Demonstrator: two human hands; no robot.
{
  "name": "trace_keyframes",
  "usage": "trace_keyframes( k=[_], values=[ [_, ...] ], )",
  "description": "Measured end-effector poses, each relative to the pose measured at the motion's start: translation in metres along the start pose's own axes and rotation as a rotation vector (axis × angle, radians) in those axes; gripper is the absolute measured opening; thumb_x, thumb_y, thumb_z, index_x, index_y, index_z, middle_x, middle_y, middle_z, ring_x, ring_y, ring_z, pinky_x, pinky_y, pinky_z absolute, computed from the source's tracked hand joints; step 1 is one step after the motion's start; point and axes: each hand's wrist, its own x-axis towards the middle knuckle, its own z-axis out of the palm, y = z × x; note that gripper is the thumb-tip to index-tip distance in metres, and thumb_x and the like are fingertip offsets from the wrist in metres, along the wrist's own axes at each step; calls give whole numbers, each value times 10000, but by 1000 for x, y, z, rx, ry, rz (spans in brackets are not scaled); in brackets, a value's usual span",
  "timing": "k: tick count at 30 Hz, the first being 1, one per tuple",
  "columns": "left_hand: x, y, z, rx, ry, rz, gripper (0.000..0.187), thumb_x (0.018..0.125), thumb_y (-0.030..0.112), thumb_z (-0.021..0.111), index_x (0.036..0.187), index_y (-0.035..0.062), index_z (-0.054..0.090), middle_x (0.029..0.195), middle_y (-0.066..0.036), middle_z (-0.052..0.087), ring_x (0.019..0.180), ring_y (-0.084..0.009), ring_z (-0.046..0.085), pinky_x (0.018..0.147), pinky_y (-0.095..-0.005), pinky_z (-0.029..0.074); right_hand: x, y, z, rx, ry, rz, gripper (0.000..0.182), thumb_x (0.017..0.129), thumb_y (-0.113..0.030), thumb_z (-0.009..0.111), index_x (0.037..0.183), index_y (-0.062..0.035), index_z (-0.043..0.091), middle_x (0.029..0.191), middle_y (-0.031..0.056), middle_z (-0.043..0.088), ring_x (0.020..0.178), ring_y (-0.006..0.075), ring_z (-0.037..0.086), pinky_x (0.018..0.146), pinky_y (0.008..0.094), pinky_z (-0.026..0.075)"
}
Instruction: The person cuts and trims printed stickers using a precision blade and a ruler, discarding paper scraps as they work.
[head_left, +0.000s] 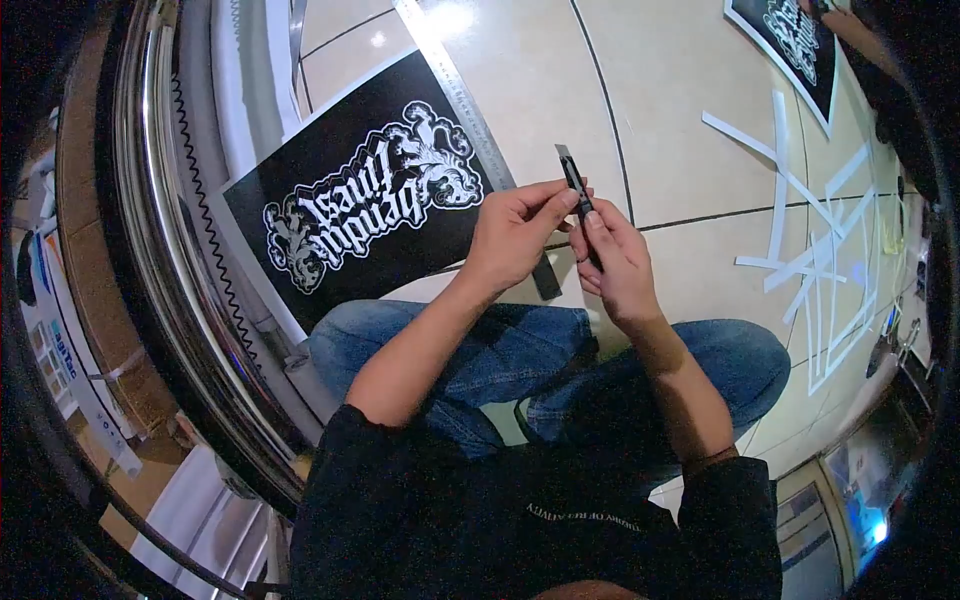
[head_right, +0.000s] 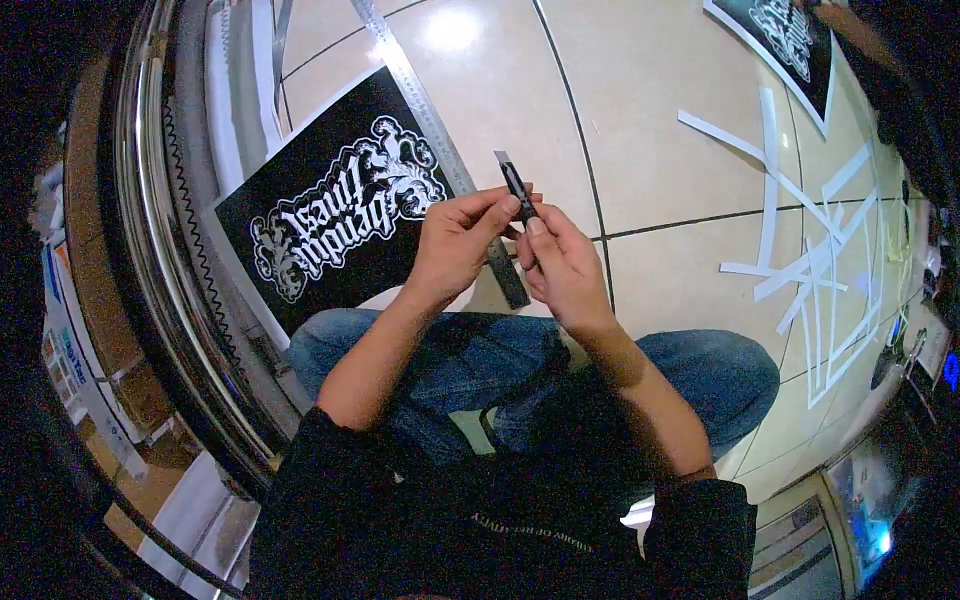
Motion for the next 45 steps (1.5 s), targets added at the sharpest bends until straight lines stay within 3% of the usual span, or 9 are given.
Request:
trace_keyframes(
  k=[4, 6, 9, 11, 16, 23, 29, 33, 45],
  values=[
    [14, 10, -26, 728, 269, 156, 477, 915, 391, 680, 1212, 17, 684, 1017, -220, 701, 783, -244, 676, 716, -369, 532, 19, 16, -15, -427, 101, -177, 344, 987, -322, 612, 1174, -44, 531, 746, -15, 489, 551, 58, 439, 475, 228, 367],
    [38, -2, -66, 1102, 462, 491, 537, 919, 357, 640, 1290, -28, 590, 1243, -278, 609, 1180, -400, 571, 1024, -467, 422, 34, 26, -20, -1043, 268, -198, 527, 814, -418, 798, 1059, -38, 528, 822, 75, 557, 658, 196, 601, 583, 343, 502],
    [48, -10, -97, 1283, 696, -112, 926, 935, 626, 483, 1554, -7, 211, 1599, -343, 89, 1502, -470, 50, 1101, -753, 57, 35, 55, -24, -1429, 287, -431, 573, 764, -426, 826, 1054, -34, 527, 968, 154, 579, 777, 316, 656, 648, 426, 538],
    [49, -23, -112, 1297, 666, -272, 1014, 923, 718, 398, 1579, 8, 94, 1615, -325, -37, 1510, -453, -78, 1042, -814, -4, 27, 45, -15, -1474, 244, -326, 581, 740, -396, 840, 1080, -39, 533, 1092, 189, 555, 893, 392, 653, 718, 476, 549],
    [42, -48, -121, 1452, 427, -38, 1180, 799, 862, 434, 1596, 79, 54, 1644, -251, -38, 1520, -422, -67, 1049, -804, -44, 35, 36, -67, -1376, 582, -437, 453, 814, -226, 760, 1192, -55, 578, 1185, 154, 554, 1015, 363, 629, 829, 473, 535],
    [22, -19, -109, 1553, -47, 75, 1257, 710, 757, 665, 1596, 84, 79, 1658, -211, -2, 1524, -422, -33, 1075, -781, -69, 22, 42, -91, -1265, 693, -476, 484, 808, -282, 773, 1165, -3, 602, 1095, 204, 621, 1059, 388, 612, 873, 472, 513],
    [-15, -22, -91, 1300, 496, -226, 1381, 610, 849, 684, 1608, 154, 28, 1631, -277, -83, 1494, -479, -126, 1082, -785, 0, 2, 40, -99, -1381, 533, -281, 392, 859, -308, 677, 1122, -19, 644, 1041, 248, 680, 975, 427, 658, 864, 500, 520],
    [-25, -15, -104, 1547, 152, -213, 1430, 557, 860, 705, 1606, 226, -31, 1639, -233, -128, 1502, -437, -153, 1073, -793, -11, -19, 21, -86, -1342, 574, -489, 358, 882, -311, 634, 1141, -65, 620, 991, 233, 701, 948, 427, 668, 829, 511, 520],
    [-45, -7, -125, 1682, -25, -206, 1532, 470, 806, 797, 1602, 223, -56, 1654, -177, -122, 1518, -405, -107, 1084, -798, 49, -21, 63, -38, -1166, 512, -430, 353, 932, -326, 596, 1121, -28, 608, 1004, 258, 696, 959, 441, 665, 840, 512, 516]
  ],
)
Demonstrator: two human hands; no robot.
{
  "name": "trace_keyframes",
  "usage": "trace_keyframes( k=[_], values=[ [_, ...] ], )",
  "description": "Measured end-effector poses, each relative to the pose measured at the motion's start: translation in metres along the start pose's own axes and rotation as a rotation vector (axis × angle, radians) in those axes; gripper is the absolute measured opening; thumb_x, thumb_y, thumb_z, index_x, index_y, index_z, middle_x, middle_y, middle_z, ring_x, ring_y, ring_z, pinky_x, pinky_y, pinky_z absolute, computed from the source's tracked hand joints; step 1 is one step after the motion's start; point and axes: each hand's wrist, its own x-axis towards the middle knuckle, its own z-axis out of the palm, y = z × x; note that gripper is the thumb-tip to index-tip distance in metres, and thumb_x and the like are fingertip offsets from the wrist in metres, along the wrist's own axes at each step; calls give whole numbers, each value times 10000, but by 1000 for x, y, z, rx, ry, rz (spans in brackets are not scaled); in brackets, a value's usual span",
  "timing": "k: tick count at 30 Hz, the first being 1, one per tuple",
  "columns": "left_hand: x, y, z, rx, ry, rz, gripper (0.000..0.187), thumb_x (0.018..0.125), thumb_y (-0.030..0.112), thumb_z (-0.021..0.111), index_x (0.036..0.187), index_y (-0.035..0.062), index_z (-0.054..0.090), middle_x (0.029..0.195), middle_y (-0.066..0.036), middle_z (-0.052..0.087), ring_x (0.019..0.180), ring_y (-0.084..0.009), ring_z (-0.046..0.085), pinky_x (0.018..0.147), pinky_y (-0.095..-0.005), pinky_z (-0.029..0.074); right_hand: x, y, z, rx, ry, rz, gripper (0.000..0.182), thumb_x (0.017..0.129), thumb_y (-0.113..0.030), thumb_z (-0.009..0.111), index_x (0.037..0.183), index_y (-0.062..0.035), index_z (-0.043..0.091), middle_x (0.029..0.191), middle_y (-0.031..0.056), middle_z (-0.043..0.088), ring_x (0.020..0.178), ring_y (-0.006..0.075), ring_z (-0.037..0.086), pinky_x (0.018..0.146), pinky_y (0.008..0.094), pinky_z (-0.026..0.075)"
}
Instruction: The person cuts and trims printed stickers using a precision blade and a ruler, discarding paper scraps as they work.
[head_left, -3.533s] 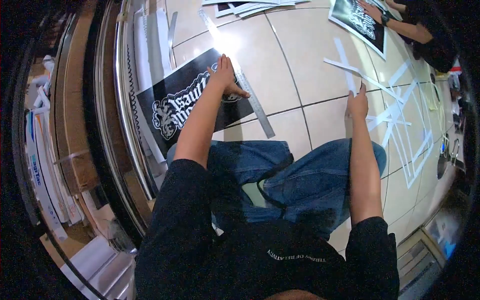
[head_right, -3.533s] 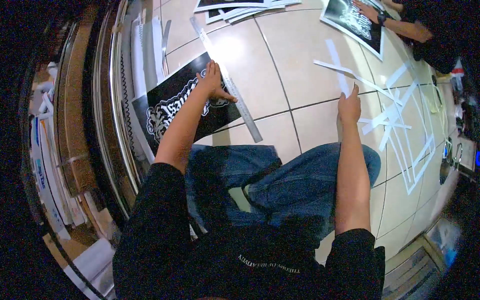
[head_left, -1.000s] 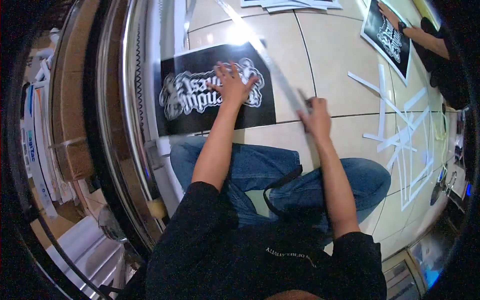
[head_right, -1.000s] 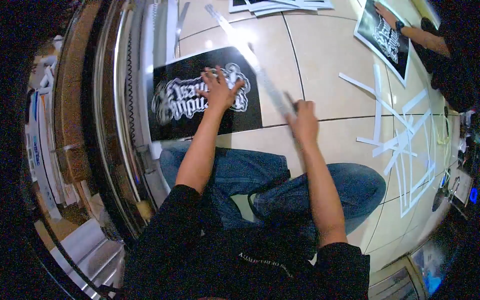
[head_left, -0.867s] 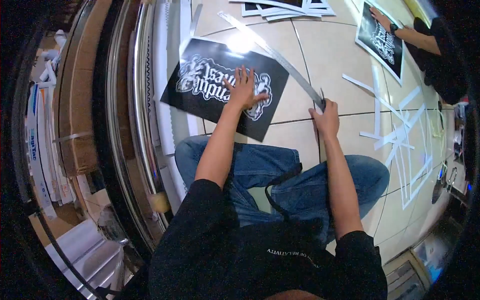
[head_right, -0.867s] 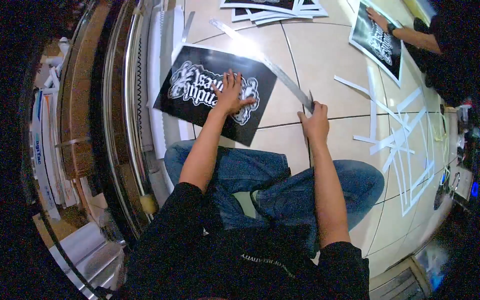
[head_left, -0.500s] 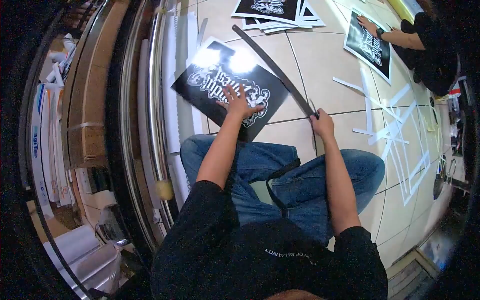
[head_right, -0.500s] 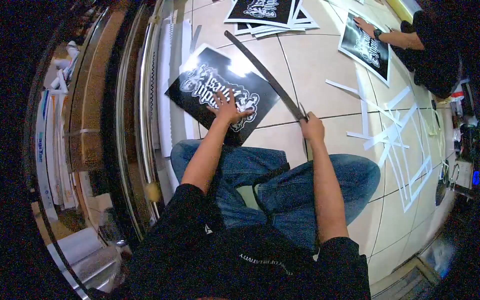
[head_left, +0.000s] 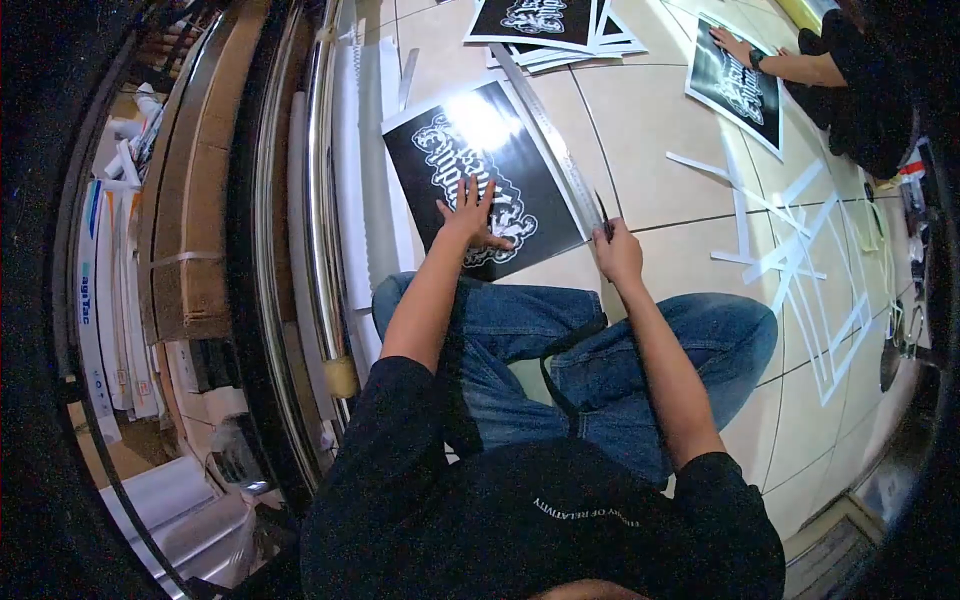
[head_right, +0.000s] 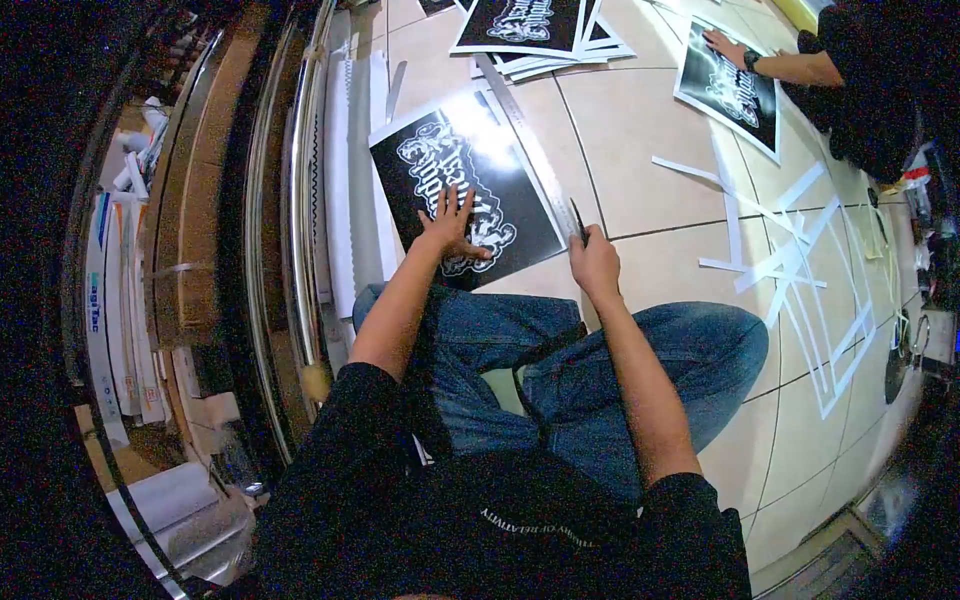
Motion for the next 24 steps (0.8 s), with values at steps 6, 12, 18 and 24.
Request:
trace_keyframes(
  k=[6, 12, 18, 24],
  values=[
    [0, -4, 8, -4, 38, 3, 1539, 453, 804, 804, 1602, 239, -50, 1657, -167, -119, 1524, -380, -109, 1088, -793, 33, -8, -12, 10, -18, 23, 0, 362, 938, -319, 612, 1145, -23, 606, 998, 242, 706, 931, 416, 683, 797, 496, 528],
    [3, -7, 10, -30, 30, -16, 1567, 400, 827, 798, 1601, 279, -45, 1660, -146, -131, 1527, -354, -124, 1109, -763, 3, -10, -18, 26, -34, -127, -26, 339, 952, -273, 584, 1194, -35, 581, 988, 267, 684, 919, 454, 663, 798, 551, 515],
    [-2, -5, 5, -63, 9, -74, 1562, 391, 826, 802, 1603, 284, -21, 1668, -115, -110, 1536, -325, -94, 1123, -753, 35, -14, 2, 40, -16, -83, -263, 332, 944, -249, 590, 1217, -59, 606, 1085, 236, 638, 1035, 420, 639, 850, 510, 525],
    [-8, 0, -4, -55, -8, -148, 1508, 427, 845, 776, 1607, 269, 36, 1673, -127, -42, 1540, -339, -10, 1108, -774, 79, 3, 14, 20, -153, -123, -1, 268, 903, -309, 664, 976, -52, 646, 924, 194, 713, 887, 397, 690, 770, 501, 547]
  ],
)
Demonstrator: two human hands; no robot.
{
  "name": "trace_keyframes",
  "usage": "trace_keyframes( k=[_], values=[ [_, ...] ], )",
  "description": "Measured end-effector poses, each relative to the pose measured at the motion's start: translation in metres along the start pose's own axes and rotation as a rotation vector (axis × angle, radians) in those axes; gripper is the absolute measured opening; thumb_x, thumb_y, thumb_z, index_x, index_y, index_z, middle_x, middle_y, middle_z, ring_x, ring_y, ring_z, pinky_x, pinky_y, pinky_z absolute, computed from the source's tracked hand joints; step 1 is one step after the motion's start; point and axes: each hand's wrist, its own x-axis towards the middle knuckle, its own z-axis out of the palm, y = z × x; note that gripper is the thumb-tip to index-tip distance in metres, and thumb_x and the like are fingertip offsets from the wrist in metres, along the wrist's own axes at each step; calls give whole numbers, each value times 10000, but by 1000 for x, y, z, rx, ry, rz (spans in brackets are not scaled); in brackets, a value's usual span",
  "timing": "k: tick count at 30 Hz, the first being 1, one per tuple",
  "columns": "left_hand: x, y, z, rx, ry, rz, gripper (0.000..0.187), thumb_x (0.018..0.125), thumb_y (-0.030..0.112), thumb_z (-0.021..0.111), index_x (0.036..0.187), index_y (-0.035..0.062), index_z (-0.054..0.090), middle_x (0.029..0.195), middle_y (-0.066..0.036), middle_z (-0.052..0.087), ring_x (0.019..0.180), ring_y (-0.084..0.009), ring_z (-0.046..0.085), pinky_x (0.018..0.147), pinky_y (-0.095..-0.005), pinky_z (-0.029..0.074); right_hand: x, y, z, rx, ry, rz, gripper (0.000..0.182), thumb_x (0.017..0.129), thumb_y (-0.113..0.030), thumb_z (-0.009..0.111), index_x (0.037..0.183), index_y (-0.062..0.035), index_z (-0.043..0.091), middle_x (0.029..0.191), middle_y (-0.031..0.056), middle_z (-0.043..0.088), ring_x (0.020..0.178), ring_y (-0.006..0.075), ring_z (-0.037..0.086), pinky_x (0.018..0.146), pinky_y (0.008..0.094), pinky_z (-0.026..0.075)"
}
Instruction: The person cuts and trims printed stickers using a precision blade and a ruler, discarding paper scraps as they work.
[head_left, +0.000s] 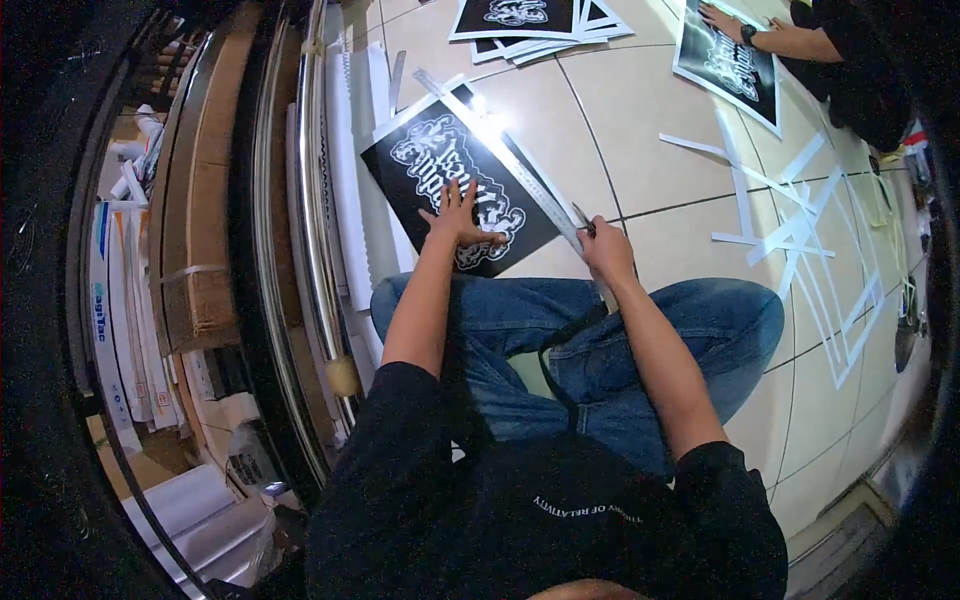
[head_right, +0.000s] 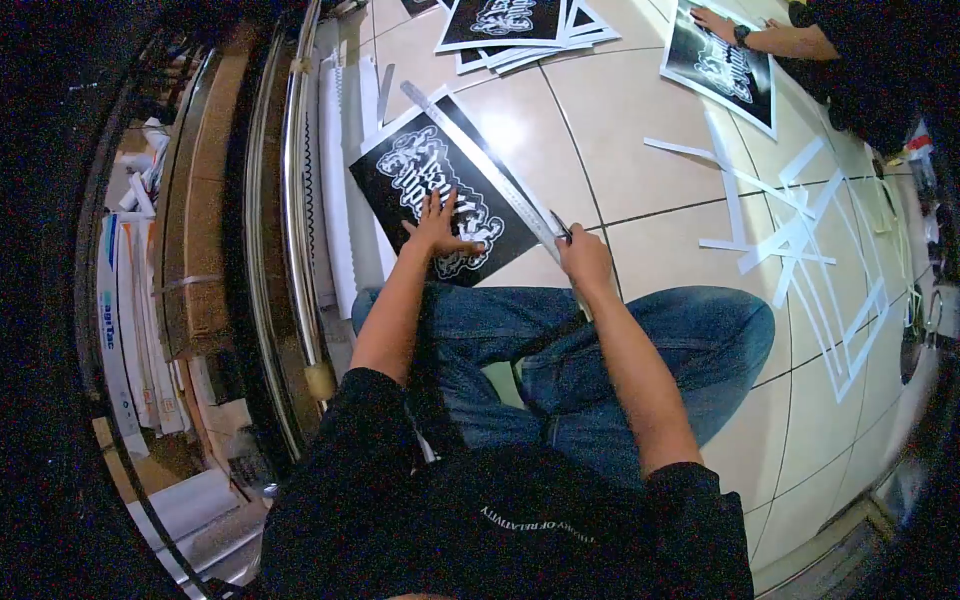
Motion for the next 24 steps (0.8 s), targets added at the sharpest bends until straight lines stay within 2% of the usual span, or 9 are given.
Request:
trace_keyframes(
  k=[1, 2, 5, 6, 8, 9, 14, 20, 24],
  values=[
    [3, 4, -5, -16, 20, -11, 1454, 473, 889, 712, 1608, 219, 99, 1669, -157, 3, 1538, -351, 17, 1102, -780, 53, 2, 4, 3, 28, 31, -36, 329, 873, -368, 709, 943, -50, 661, 843, 184, 715, 811, 403, 693, 740, 502, 550],
    [8, 11, -8, -1, 56, -32, 1236, 657, 862, 625, 1585, 149, 226, 1653, -186, 111, 1527, -373, 95, 1113, -757, 74, 4, 6, 4, 26, 32, -33, 329, 873, -368, 709, 943, -50, 661, 843, 184, 715, 811, 403, 693, 740, 502, 550],
    [26, 30, -31, 35, 118, 0, 869, 924, 649, 493, 1520, 38, 327, 1605, -216, 236, 1496, -374, 201, 1157, -666, 151, 4, -6, -2, 16, -29, -3, 393, 833, -429, 753, 934, -57, 674, 849, 181, 716, 815, 381, 697, 730, 481, 546],
    [36, 28, -25, 35, 108, 1, 869, 924, 649, 493, 1520, 38, 327, 1605, -216, 236, 1496, -374, 201, 1157, -666, 151, 4, -7, 0, 16, -35, 5, 393, 833, -429, 753, 934, -57, 674, 849, 181, 716, 815, 381, 697, 730, 481, 546],
    [66, 20, -5, -68, 514, 168, 882, 915, 634, 488, 1514, 9, 318, 1586, -218, 272, 1497, -367, 194, 1183, -633, 135, 7, -5, 3, 52, -56, -44, 376, 840, -411, 752, 935, -54, 678, 849, 182, 716, 820, 377, 697, 729, 478, 541],
    [77, 17, -5, -41, 539, 202, 889, 914, 635, 488, 1523, 13, 304, 1609, -209, 234, 1507, -370, 167, 1187, -631, 115, 8, -7, 4, 64, -78, -17, 372, 841, -397, 753, 937, -46, 677, 855, 192, 714, 828, 378, 695, 734, 477, 540],
    [114, 2, 9, -64, 580, 198, 952, 879, 730, 481, 1573, 118, 258, 1642, -165, 194, 1523, -350, 134, 1188, -637, 35, 22, -4, 15, 131, -120, 16, 374, 839, -392, 755, 923, -37, 673, 857, 209, 709, 836, 392, 690, 740, 490, 534],
    [131, -7, 15, -59, 664, 189, 942, 892, 710, 470, 1543, 52, 295, 1632, -134, 235, 1513, -345, 167, 1184, -638, 57, 25, -14, 18, 108, -110, -18, 389, 867, -418, 724, 877, -37, 651, 805, 193, 710, 765, 398, 691, 684, 493, 538],
    [126, 5, -2, 8, 529, 156, 909, 917, 683, 430, 1553, 57, 262, 1639, -111, 222, 1502, -408, 148, 1156, -695, 55, 27, -13, 18, 96, -102, 58, 411, 858, -431, 739, 846, -40, 612, 747, 189, 691, 711, 397, 681, 632, 481, 526]
  ],
)
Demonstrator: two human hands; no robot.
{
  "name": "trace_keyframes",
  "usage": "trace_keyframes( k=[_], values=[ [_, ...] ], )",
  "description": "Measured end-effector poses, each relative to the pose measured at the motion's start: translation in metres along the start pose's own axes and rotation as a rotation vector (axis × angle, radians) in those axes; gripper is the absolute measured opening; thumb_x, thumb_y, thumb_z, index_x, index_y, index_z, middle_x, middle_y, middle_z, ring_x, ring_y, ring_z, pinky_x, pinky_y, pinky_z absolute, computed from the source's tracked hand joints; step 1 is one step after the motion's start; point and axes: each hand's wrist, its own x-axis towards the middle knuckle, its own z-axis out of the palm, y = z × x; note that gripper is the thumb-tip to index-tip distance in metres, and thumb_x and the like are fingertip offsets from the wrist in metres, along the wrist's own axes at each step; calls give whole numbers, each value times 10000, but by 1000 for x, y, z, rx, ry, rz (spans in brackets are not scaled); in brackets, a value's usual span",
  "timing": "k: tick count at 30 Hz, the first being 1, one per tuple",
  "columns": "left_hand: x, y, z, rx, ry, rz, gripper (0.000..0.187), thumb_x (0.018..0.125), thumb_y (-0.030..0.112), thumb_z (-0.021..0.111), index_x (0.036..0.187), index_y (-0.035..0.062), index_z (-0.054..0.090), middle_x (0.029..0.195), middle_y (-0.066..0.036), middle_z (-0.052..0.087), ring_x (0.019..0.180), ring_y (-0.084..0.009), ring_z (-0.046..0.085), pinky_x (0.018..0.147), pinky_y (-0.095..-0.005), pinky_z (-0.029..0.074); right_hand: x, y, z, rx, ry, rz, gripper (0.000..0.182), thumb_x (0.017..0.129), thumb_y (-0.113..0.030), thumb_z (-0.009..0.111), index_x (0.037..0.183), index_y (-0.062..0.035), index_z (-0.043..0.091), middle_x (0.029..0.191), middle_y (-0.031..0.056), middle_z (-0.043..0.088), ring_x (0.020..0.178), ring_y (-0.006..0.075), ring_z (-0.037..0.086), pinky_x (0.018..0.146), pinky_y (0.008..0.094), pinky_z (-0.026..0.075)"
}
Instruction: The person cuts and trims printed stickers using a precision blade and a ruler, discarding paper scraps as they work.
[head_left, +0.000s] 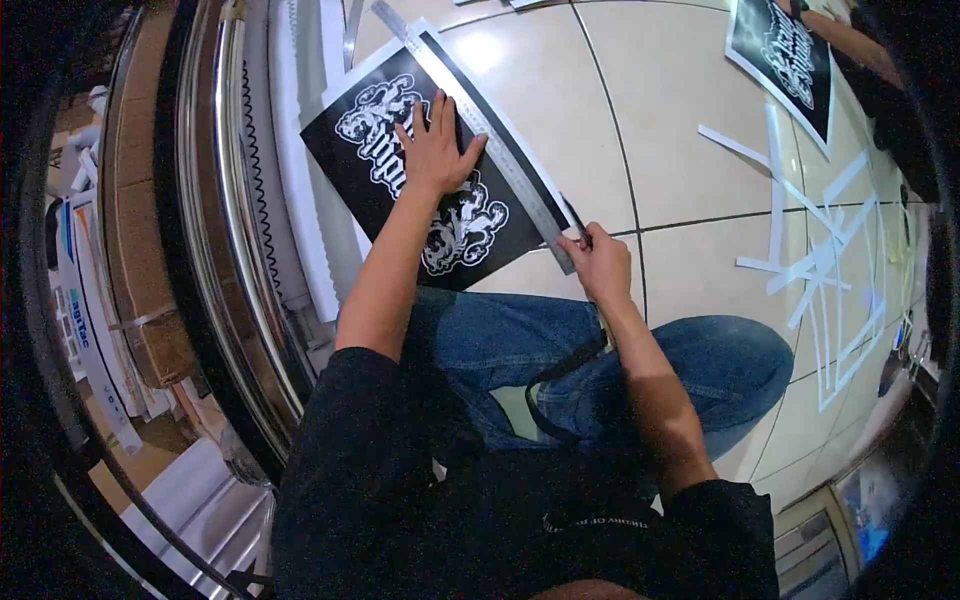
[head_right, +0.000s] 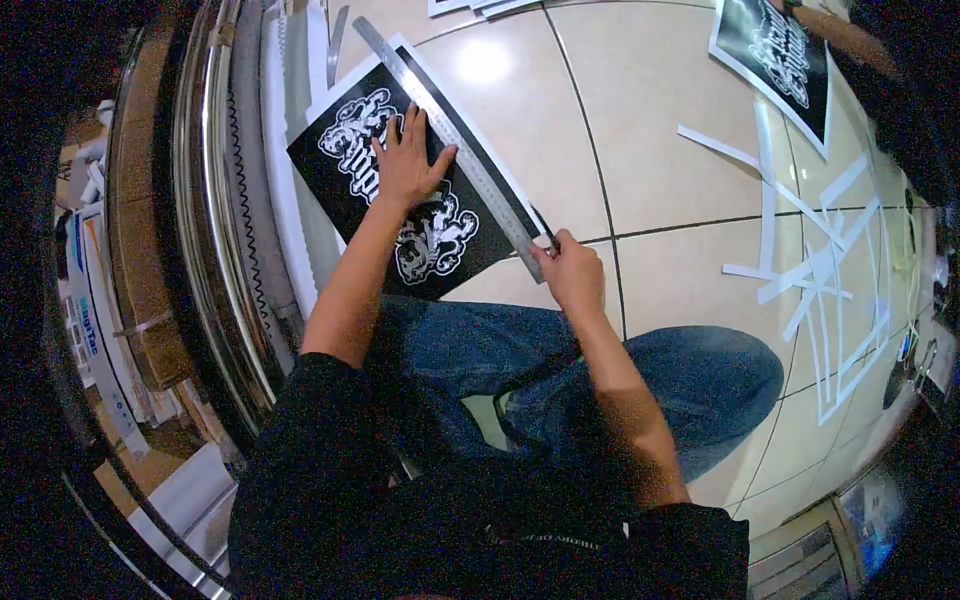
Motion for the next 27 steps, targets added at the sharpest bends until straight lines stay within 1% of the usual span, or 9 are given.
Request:
trace_keyframes(
  k=[1, 2, 6, 8, 12, 15, 18, 22, 27],
  values=[
    [0, 1, 6, 5, 34, 6, 875, 940, 669, 427, 1560, 77, 249, 1647, -89, 208, 1499, -432, 135, 1130, -731, 53, -1, 0, 1, -27, 9, 15, 417, 853, -428, 748, 836, -41, 596, 723, 186, 681, 689, 392, 677, 612, 474, 520],
    [-2, 0, 16, 39, 98, 11, 872, 943, 666, 424, 1566, 83, 245, 1654, -76, 195, 1506, -400, 139, 1134, -726, 47, -2, -2, 1, -31, -6, 20, 417, 853, -428, 748, 836, -41, 596, 723, 186, 681, 689, 392, 677, 612, 474, 520],
    [-1, -7, 24, 55, 125, 80, 880, 942, 680, 398, 1581, 102, 218, 1659, -55, 185, 1525, -325, 126, 1154, -699, 9, -1, -4, 1, 60, 58, 52, 412, 841, -368, 782, 811, -38, 538, 642, 158, 630, 610, 356, 648, 564, 443, 488],
    [-1, -6, 19, 33, 111, 93, 939, 903, 727, 423, 1591, 128, 200, 1662, -21, 183, 1530, -305, 124, 1162, -689, -1, 0, -6, -1, 141, 101, 73, 403, 841, -323, 791, 812, -37, 509, 626, 149, 608, 585, 345, 627, 555, 423, 476],
    [0, -6, 24, 52, 128, 68, 966, 861, 784, 434, 1596, 199, 206, 1661, -14, 190, 1527, -289, 140, 1159, -693, 27, 4, -5, 1, 88, 64, 84, 397, 843, -291, 793, 816, -35, 491, 625, 146, 598, 570, 333, 614, 549, 405, 469],
    [-1, -6, 23, 52, 161, 93, 946, 874, 772, 430, 1587, 183, 232, 1651, -32, 218, 1519, -300, 165, 1132, -727, 75, 6, -10, -4, 141, 60, 97, 398, 844, -293, 792, 809, -33, 493, 624, 144, 595, 568, 326, 617, 542, 397, 471],
    [2, 0, 19, 78, 97, 52, 926, 892, 752, 421, 1584, 165, 234, 1648, -44, 221, 1515, -312, 171, 1131, -727, 78, 6, -8, -1, 106, 62, 77, 392, 847, -290, 789, 803, -34, 496, 625, 146, 599, 567, 325, 619, 541, 398, 473],
    [-1, -2, 31, 30, 229, 107, 920, 901, 742, 415, 1588, 162, 222, 1656, -45, 200, 1518, -314, 162, 1136, -721, 62, 6, -4, 1, 89, 88, 51, 386, 849, -290, 786, 800, -35, 500, 626, 148, 603, 565, 324, 620, 539, 399, 474],
    [0, 1, 21, 88, 182, 99, 968, 873, 777, 427, 1588, 158, 219, 1653, -31, 215, 1518, -310, 171, 1138, -718, 39, 4, -9, -10, 118, 28, 79, 352, 844, -254, 793, 818, -27, 526, 639, 149, 613, 573, 304, 629, 551, 384, 484]
  ],
)
